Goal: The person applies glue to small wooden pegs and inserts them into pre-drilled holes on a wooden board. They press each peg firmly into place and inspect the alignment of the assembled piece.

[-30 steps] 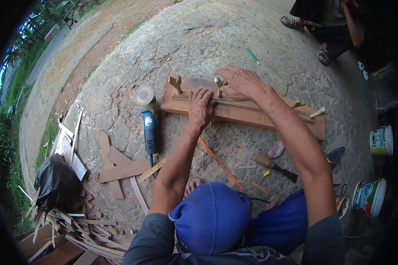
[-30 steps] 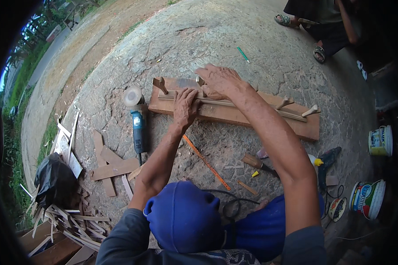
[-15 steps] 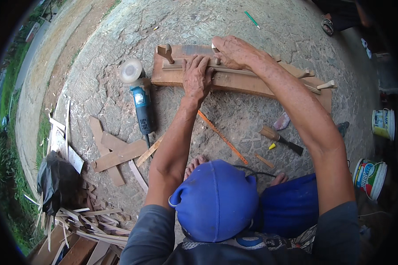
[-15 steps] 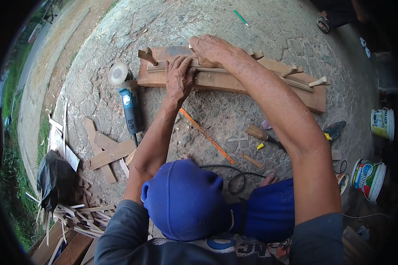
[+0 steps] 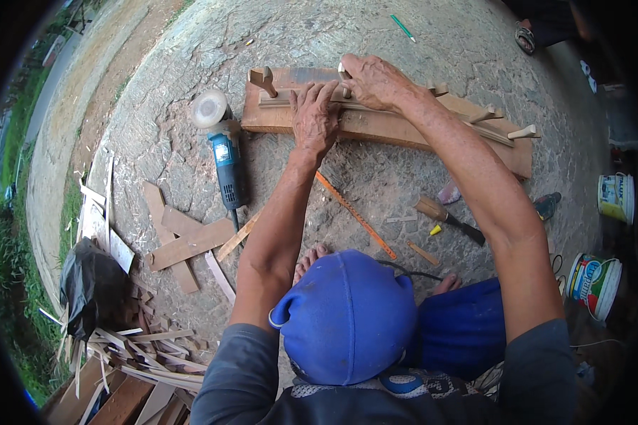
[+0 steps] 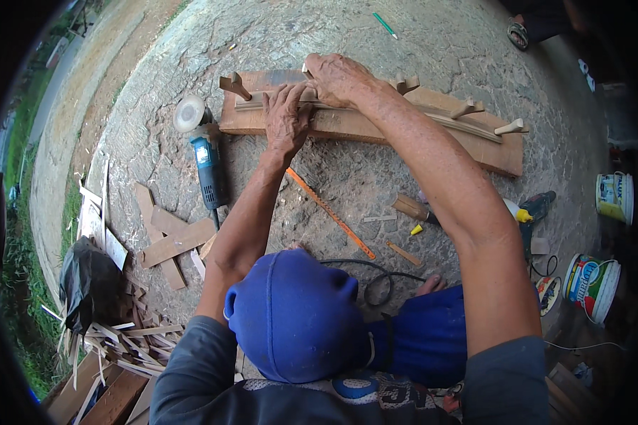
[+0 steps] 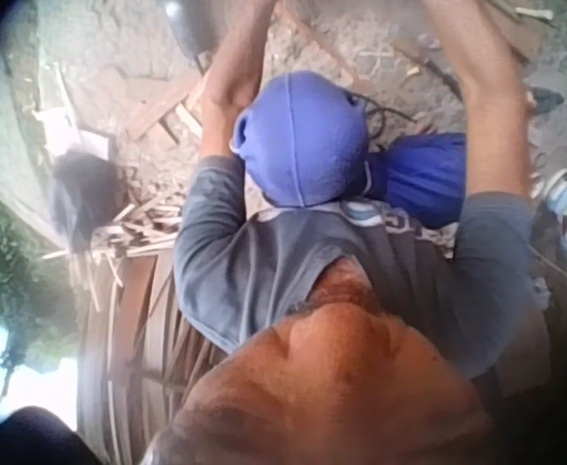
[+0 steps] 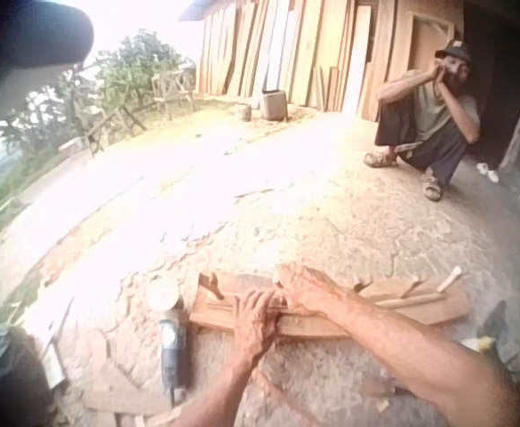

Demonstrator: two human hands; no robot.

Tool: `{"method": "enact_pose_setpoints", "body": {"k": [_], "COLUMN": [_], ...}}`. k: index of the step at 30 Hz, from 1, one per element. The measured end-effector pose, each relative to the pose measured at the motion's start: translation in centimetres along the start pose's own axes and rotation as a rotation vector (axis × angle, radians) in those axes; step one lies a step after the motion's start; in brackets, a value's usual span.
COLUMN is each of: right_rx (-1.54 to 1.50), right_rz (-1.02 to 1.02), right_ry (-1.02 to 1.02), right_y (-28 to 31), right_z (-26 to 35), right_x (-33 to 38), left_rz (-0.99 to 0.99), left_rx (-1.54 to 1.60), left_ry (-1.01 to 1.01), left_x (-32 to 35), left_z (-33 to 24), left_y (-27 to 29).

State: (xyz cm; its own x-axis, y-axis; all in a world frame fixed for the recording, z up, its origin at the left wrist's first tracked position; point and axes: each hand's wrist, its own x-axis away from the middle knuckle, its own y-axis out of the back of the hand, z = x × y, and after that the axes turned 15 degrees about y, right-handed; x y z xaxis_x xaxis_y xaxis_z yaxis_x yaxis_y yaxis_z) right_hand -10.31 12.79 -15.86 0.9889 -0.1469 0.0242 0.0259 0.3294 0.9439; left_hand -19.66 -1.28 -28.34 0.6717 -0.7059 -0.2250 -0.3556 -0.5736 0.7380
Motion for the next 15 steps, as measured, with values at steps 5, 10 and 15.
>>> {"method": "enact_pose_setpoints", "body": {"k": [5,10,15], "right_rx": [0.015,0.032,-0.104], "right_rz": [-0.011,0.079,0.125], "right_ry": [0.020,0.010,-0.084], "right_y": [-0.3,0.7,3.9], "right_z": [-0.4,-0.7,0.9], "right_x": [0.0,0.0,0.7], "left_rz": [0.057,0.091,0.049], "left_rx": [-0.035,-0.055,-0.083], "left_ry": [0.007,0.006,0.014], "left_x": [0.1,0.1,0.2], "left_z": [-0.7,-1.4,-0.4], "left_y": [0.2,0.2,0.0]}}
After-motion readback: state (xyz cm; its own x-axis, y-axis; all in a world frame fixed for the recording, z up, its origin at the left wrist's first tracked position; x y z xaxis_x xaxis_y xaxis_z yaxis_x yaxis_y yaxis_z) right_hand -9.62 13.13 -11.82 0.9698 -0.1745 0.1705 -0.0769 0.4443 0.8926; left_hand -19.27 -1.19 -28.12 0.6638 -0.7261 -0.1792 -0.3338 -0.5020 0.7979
